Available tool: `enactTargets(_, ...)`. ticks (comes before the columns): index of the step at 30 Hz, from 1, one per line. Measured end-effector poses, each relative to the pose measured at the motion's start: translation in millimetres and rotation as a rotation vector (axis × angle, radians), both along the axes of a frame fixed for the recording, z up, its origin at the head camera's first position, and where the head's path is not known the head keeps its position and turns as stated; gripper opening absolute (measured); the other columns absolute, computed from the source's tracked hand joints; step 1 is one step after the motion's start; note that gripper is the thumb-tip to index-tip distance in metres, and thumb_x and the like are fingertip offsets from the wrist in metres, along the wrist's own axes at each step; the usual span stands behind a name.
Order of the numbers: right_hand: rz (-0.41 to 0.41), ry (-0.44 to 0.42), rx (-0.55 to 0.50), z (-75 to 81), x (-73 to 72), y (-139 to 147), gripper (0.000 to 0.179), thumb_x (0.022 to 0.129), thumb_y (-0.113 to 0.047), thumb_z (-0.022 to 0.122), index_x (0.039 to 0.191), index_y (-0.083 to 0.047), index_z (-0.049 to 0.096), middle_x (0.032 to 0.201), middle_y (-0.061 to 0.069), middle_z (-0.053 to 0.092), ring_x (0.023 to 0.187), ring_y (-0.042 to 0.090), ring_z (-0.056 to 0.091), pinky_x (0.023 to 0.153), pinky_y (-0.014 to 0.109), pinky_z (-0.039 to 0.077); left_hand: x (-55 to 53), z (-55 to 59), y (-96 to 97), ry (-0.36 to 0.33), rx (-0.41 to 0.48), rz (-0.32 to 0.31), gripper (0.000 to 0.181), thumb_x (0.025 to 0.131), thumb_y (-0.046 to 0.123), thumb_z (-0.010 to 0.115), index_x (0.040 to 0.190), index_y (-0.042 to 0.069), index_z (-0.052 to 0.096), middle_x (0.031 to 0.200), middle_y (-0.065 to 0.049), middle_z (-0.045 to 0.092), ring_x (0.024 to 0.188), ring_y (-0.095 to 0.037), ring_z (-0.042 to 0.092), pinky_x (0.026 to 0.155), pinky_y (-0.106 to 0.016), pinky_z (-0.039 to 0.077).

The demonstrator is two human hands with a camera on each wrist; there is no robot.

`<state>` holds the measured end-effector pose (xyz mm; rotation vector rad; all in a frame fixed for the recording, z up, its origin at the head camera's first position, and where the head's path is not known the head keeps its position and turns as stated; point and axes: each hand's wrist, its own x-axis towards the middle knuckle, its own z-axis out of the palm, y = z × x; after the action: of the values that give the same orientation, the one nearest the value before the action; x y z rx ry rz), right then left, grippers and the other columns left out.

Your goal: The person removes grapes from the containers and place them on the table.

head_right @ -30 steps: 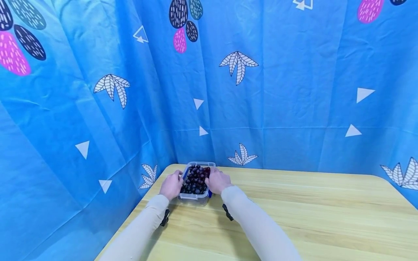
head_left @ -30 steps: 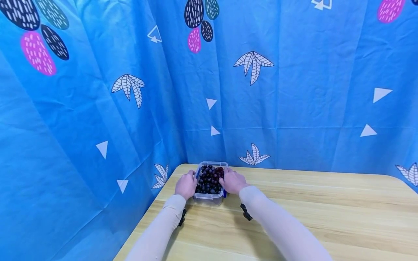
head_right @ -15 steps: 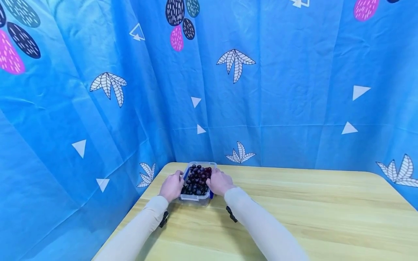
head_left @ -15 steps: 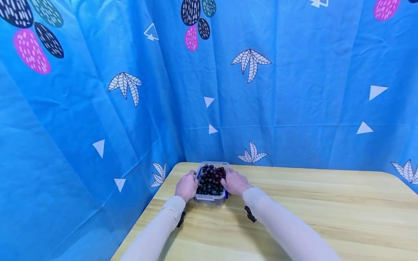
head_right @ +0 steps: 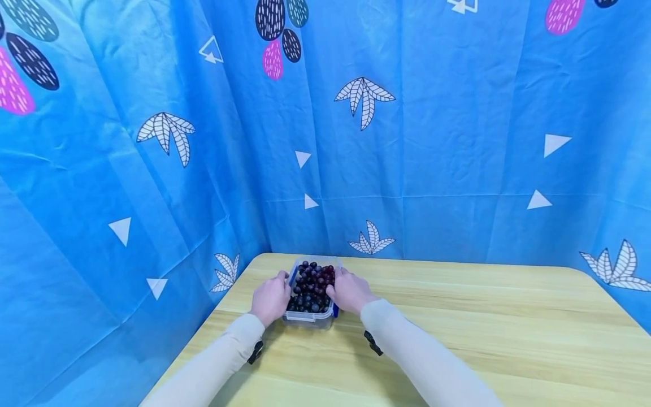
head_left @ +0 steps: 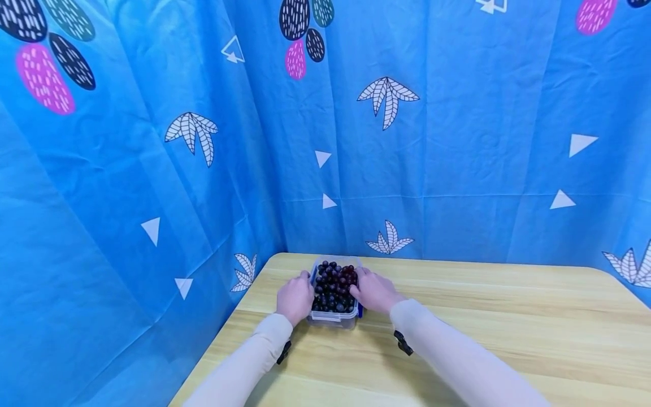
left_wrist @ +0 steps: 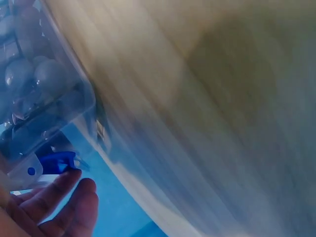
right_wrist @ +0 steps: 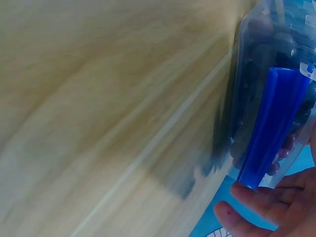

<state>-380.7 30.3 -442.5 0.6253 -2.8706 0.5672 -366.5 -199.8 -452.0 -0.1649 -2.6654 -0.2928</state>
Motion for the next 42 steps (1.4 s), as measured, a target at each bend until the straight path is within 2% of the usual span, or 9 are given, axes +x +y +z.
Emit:
enactTargets(5,0.000,-0.010,-0.008,-2.4,7.6,8,0.064,0.102,-0.036,0.053,0.150,0.005,0.039,0.153,0.023,0.044,0.116,0.038,0.064,0.092,0.049,0.055,10.2,1.2,8.7,0.017,-0.032,0.013,0.026,0.096,0.015,0.059,0.121,0.006,0.063,0.080,-0.012,0.071,0.066,-0.029,0.067,0.051,-0.045,0.052)
enactTargets(14,-0.008,-0.006,-0.021,-7.1,19.4,20,0.069,0.102,-0.040,0.052,0.152,0.004,0.036,0.154,0.024,0.042,0.128,0.041,0.056,0.107,0.050,0.045,22.0,1.0,18.1,0.025,-0.043,-0.006,0.028,0.095,0.015,0.061,0.121,0.006,0.065,0.087,-0.012,0.073,0.073,-0.030,0.069,0.053,-0.045,0.053)
enactTargets(18,-0.017,-0.018,-0.025,-6.7,26.4,23,0.068,0.102,-0.039,0.052,0.152,0.004,0.036,0.154,0.024,0.042,0.083,0.028,0.069,0.085,0.044,0.057,27.7,0.7,21.6,0.022,-0.050,-0.015,0.026,0.095,0.016,0.062,0.119,0.006,0.066,0.086,-0.011,0.073,0.071,-0.029,0.069,0.052,-0.044,0.052)
enactTargets(20,-0.023,-0.038,-0.034,-7.2,29.0,25,0.069,0.101,-0.039,0.052,0.153,0.002,0.035,0.156,0.023,0.040,0.056,0.018,0.056,0.065,0.038,0.056,30.4,0.2,22.8,0.021,-0.048,-0.020,0.027,0.095,0.016,0.062,0.119,0.006,0.066,0.086,-0.010,0.073,0.071,-0.028,0.069,0.052,-0.044,0.052)
enactTargets(23,-0.027,-0.059,-0.036,-7.9,33.4,28,0.069,0.102,-0.039,0.052,0.154,0.001,0.033,0.157,0.023,0.039,0.042,0.011,0.040,0.049,0.031,0.046,34.3,-1.0,24.8,0.026,-0.039,-0.031,0.028,0.094,0.016,0.063,0.120,0.005,0.066,0.087,-0.011,0.072,0.072,-0.027,0.069,0.054,-0.043,0.053)
enactTargets(28,-0.028,-0.074,-0.042,-7.0,42.2,32,0.068,0.102,-0.039,0.053,0.154,0.001,0.034,0.156,0.023,0.040,0.055,0.018,0.054,0.049,0.031,0.046,39.4,-3.4,28.7,0.032,-0.030,-0.039,0.029,0.094,0.015,0.064,0.121,0.005,0.066,0.087,-0.010,0.073,0.072,-0.027,0.069,0.054,-0.044,0.054)
enactTargets(32,-0.028,-0.032,-0.016,-5.6,48.7,36,0.067,0.102,-0.038,0.053,0.152,0.003,0.037,0.153,0.025,0.043,0.083,0.030,0.068,0.064,0.036,0.055,43.3,-3.8,33.1,0.034,-0.036,-0.041,0.030,0.093,0.016,0.064,0.121,0.005,0.066,0.087,-0.010,0.073,0.071,-0.027,0.069,0.054,-0.044,0.054)
enactTargets(37,-0.033,-0.016,-0.002,-6.3,53.7,43,0.066,0.102,-0.038,0.052,0.151,0.004,0.038,0.152,0.026,0.044,0.063,0.026,0.062,0.054,0.036,0.050,48.3,-1.8,40.0,0.029,-0.070,-0.050,0.028,0.092,0.016,0.064,0.117,0.004,0.066,0.083,-0.011,0.071,0.070,-0.027,0.068,0.053,-0.044,0.053)
enactTargets(42,-0.020,0.024,-0.006,-6.6,59.0,50,0.064,0.102,-0.039,0.052,0.149,0.004,0.042,0.149,0.026,0.047,0.107,0.040,0.068,0.081,0.045,0.059,54.4,0.7,46.3,0.014,-0.097,-0.058,0.031,0.093,0.018,0.064,0.120,0.002,0.066,0.085,-0.011,0.071,0.072,-0.026,0.068,0.053,-0.044,0.053)
